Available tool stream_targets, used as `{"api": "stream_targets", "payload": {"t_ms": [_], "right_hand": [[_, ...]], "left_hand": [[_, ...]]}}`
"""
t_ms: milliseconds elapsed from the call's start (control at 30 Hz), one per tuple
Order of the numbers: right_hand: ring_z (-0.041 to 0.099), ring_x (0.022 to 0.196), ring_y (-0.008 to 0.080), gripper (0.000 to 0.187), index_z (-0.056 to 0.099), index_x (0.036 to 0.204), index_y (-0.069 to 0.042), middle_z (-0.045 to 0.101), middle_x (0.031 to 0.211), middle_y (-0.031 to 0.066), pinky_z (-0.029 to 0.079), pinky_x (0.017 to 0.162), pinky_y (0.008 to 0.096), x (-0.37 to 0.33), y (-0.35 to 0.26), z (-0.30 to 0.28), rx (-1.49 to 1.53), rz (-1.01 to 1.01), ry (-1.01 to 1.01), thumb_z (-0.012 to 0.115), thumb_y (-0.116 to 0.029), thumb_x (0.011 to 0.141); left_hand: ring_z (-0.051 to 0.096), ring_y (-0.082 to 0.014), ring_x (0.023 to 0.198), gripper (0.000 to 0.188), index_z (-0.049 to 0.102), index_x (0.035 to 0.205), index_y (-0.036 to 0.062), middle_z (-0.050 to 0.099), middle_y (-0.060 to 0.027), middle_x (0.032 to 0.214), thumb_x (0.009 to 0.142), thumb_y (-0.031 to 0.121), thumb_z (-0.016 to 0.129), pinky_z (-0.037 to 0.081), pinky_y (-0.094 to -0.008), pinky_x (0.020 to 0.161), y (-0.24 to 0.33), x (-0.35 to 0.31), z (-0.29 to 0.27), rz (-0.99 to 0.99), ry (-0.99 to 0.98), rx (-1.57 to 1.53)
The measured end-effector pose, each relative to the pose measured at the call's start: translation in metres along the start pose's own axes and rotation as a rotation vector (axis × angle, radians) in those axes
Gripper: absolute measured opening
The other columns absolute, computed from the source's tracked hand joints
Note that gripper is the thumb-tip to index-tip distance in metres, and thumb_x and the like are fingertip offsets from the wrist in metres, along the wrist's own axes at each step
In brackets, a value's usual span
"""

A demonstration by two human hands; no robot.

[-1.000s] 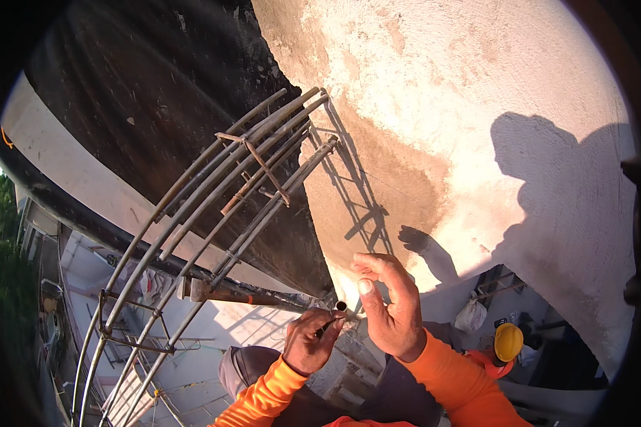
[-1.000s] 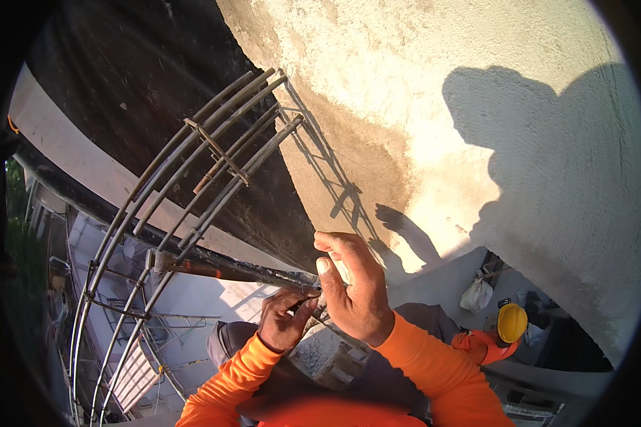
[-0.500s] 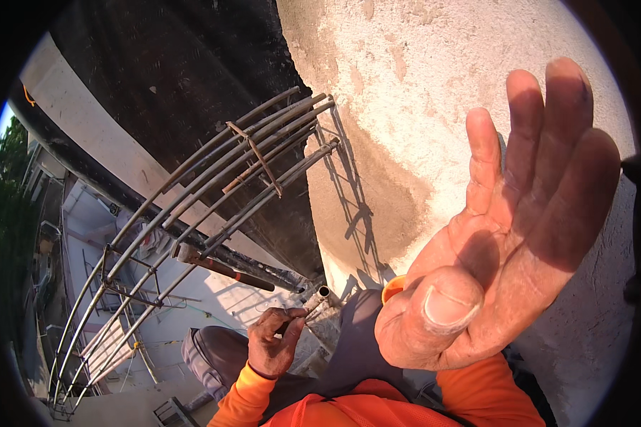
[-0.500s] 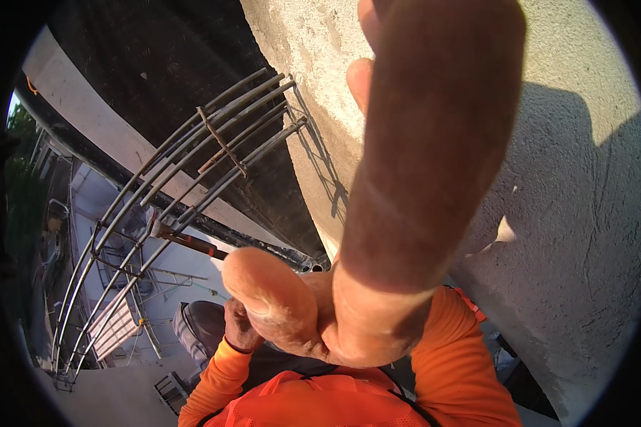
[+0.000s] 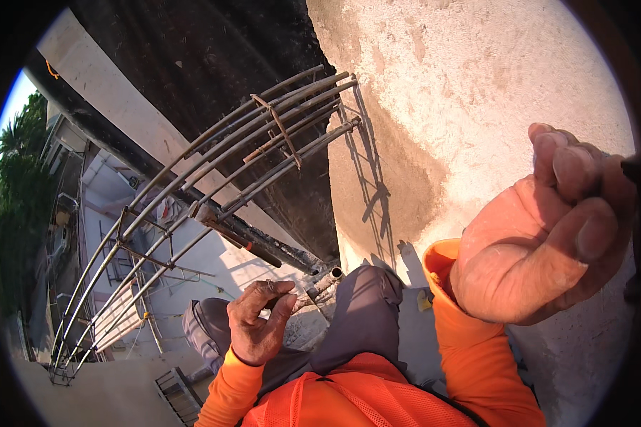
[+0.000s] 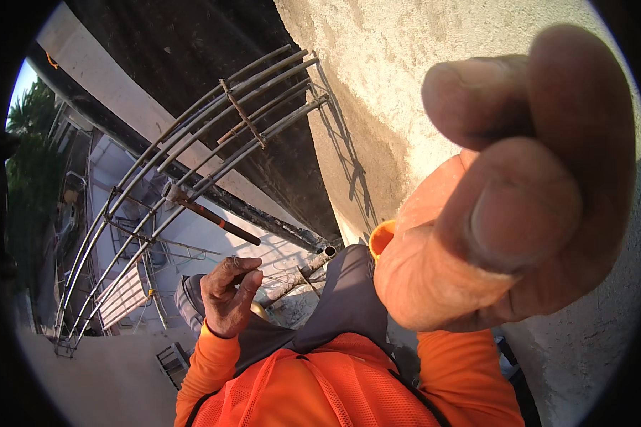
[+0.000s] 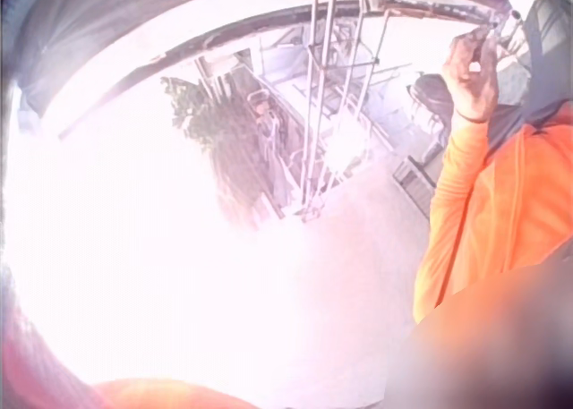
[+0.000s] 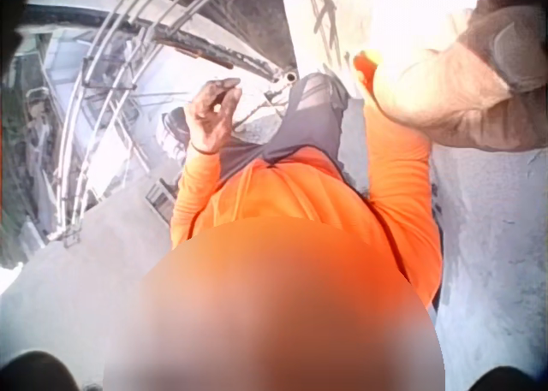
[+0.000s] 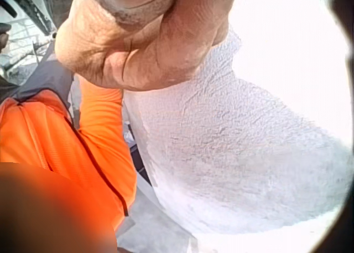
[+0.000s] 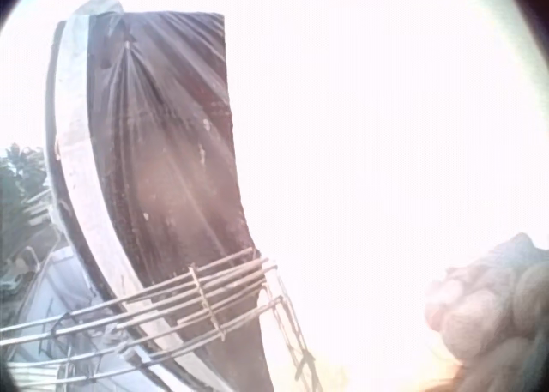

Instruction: The person secures metal scaffolding poles to a wall using wire ties and pliers. They wrap wire around pole intersections, twist it tight with pliers, and trim excess wire. The person moves along the scaffolding to repeat the process at multiple joints.

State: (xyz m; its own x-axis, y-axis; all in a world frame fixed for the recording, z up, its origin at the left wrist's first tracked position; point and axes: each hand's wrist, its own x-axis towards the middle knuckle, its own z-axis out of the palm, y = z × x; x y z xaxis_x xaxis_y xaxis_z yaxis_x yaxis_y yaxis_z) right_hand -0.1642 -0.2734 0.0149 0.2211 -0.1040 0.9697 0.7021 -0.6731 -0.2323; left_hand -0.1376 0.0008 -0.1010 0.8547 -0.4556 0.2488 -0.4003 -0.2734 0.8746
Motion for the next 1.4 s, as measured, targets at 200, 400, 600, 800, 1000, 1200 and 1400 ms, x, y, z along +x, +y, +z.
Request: {"api": "stream_targets", "payload": {"t_ms": [200, 400, 600, 800, 1000, 1200, 1400], "right_hand": [[0.072, 0.097, 0.0241, 0.030, 0.065, 0.126, 0.006, 0.072, 0.105, 0.0196, 0.056, 0.085, 0.0331, -0.024, -0.006, 0.050, 0.239, 0.465, -0.748, 0.061, -0.017, 0.107], [0.069, 0.080, 0.0166, 0.023, 0.064, 0.117, 0.002, 0.068, 0.084, 0.0089, 0.055, 0.071, 0.0347, -0.066, -0.009, 0.057, 0.827, 1.073, -0.899, 0.051, -0.017, 0.111], [0.066, 0.108, 0.0248, 0.034, 0.059, 0.129, 0.005, 0.065, 0.114, 0.0187, 0.055, 0.094, 0.0364, -0.030, -0.029, 0.039, 0.020, 0.168, 0.055, 0.067, -0.015, 0.103], [0.066, 0.110, 0.0264, 0.035, 0.059, 0.130, 0.006, 0.065, 0.117, 0.0198, 0.054, 0.095, 0.0375, 0.000, -0.027, 0.008, -0.132, -0.272, -0.166, 0.067, -0.016, 0.103], [0.066, 0.112, 0.0281, 0.037, 0.059, 0.130, 0.007, 0.065, 0.119, 0.0209, 0.054, 0.096, 0.0387, -0.002, -0.029, 0.009, -0.075, -0.152, -0.157, 0.067, -0.016, 0.103], [0.066, 0.115, 0.0298, 0.038, 0.060, 0.130, 0.008, 0.065, 0.121, 0.0220, 0.053, 0.097, 0.0398, -0.024, -0.064, 0.007, 0.125, 0.059, -0.107, 0.067, -0.017, 0.102], [0.065, 0.117, 0.0314, 0.039, 0.060, 0.130, 0.009, 0.066, 0.123, 0.0230, 0.053, 0.098, 0.0409, -0.032, -0.089, 0.016, 0.256, 0.103, -0.142, 0.067, -0.017, 0.102]], "left_hand": [[0.068, -0.0161, 0.079, 0.016, 0.076, 0.106, -0.0030, 0.073, -0.0100, 0.091, 0.091, 0.002, 0.080, 0.053, -0.0272, 0.074, 0.049, 0.039, -0.025, 0.299, 0.160, -0.004], [0.066, -0.0197, 0.073, 0.017, 0.078, 0.105, -0.0005, 0.070, -0.0104, 0.085, 0.088, -0.001, 0.080, 0.051, -0.0296, 0.068, 0.065, 0.057, -0.030, 0.397, 0.144, 0.149], [0.058, -0.0153, 0.070, 0.019, 0.079, 0.104, 0.0002, 0.063, -0.0065, 0.079, 0.086, -0.005, 0.078, 0.044, -0.0264, 0.064, 0.065, 0.050, -0.040, 0.438, 0.240, 0.143], [0.059, -0.0145, 0.072, 0.019, 0.078, 0.105, -0.0014, 0.066, -0.0062, 0.082, 0.086, -0.002, 0.080, 0.045, -0.0278, 0.066, 0.059, 0.046, -0.036, 0.356, 0.187, 0.061], [0.059, -0.0125, 0.070, 0.017, 0.078, 0.105, -0.0017, 0.066, -0.0064, 0.082, 0.088, 0.001, 0.081, 0.044, -0.0259, 0.063, 0.050, 0.038, -0.030, 0.352, 0.163, -0.009], [0.057, -0.0114, 0.068, 0.016, 0.078, 0.104, -0.0023, 0.064, -0.0055, 0.080, 0.090, 0.004, 0.082, 0.044, -0.0256, 0.063, 0.045, 0.030, -0.028, 0.294, 0.151, -0.041], [0.057, -0.0112, 0.068, 0.016, 0.078, 0.103, -0.0030, 0.064, -0.0051, 0.080, 0.089, 0.004, 0.082, 0.044, -0.0254, 0.062, 0.045, 0.027, -0.027, 0.285, 0.152, -0.056]]}}
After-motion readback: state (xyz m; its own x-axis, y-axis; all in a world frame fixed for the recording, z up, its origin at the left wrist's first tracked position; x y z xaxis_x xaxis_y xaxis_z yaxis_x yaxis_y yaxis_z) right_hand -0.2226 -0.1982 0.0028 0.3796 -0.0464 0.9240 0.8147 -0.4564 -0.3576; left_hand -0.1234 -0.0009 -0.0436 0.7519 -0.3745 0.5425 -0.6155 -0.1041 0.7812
